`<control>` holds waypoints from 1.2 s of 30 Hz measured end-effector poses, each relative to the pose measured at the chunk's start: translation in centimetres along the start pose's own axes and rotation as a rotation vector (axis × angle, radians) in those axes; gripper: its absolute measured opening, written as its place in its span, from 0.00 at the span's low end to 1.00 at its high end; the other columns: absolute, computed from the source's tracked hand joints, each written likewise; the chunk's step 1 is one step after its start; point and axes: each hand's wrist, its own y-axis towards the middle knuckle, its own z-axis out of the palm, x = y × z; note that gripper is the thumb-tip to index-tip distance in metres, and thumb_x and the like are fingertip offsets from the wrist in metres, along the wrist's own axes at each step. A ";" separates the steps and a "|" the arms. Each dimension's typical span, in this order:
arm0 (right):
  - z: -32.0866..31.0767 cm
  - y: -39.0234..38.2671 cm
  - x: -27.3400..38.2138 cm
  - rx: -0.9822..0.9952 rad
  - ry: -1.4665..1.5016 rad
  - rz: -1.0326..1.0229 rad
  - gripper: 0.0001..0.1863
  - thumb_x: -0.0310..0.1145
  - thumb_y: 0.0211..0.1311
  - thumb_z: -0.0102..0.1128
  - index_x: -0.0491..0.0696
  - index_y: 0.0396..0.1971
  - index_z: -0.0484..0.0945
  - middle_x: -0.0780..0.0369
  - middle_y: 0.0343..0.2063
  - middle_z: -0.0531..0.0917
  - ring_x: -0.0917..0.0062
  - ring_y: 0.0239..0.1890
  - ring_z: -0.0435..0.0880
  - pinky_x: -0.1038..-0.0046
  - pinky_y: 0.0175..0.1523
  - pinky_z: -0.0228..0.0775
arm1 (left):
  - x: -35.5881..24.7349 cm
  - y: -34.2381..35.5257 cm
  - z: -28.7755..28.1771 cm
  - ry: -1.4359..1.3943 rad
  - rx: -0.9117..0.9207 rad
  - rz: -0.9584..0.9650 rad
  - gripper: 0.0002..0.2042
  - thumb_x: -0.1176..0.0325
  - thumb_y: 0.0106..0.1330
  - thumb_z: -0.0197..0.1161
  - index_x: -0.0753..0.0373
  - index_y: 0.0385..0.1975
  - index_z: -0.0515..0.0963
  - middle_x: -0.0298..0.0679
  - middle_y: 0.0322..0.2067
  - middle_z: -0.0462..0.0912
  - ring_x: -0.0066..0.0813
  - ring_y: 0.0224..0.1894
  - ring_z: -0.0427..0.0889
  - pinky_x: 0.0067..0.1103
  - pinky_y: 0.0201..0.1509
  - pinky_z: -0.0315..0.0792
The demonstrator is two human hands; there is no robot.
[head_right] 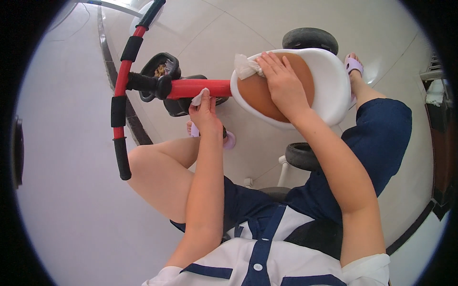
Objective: The person wipes the seat and handle of a tricycle with a cloth.
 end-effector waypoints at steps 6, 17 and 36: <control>0.1 0.0 0.3 0.015 0.005 -0.010 0.27 0.19 0.59 0.43 0.47 0.61 0.68 0.58 0.63 0.70 0.67 0.67 0.65 0.60 0.71 0.53 | 1.7 -0.3 -0.5 0.103 0.101 -0.049 0.14 0.65 0.63 0.68 0.63 0.44 0.74 0.32 0.40 0.78 0.21 0.44 0.75 0.19 0.49 0.70; -0.4 0.2 0.1 0.018 -0.046 -0.004 0.26 0.20 0.60 0.43 0.46 0.60 0.69 0.57 0.61 0.72 0.66 0.66 0.67 0.59 0.71 0.54 | 6.8 -2.0 -0.6 0.188 0.479 -0.510 0.12 0.74 0.61 0.62 0.65 0.45 0.76 0.35 0.43 0.81 0.23 0.42 0.79 0.21 0.48 0.72; 0.1 0.4 1.0 0.002 0.065 0.013 0.25 0.21 0.63 0.45 0.48 0.62 0.68 0.58 0.63 0.70 0.66 0.67 0.65 0.60 0.71 0.54 | -0.8 1.9 0.3 -0.007 0.053 0.203 0.17 0.62 0.67 0.64 0.66 0.48 0.73 0.39 0.45 0.78 0.28 0.46 0.78 0.24 0.52 0.75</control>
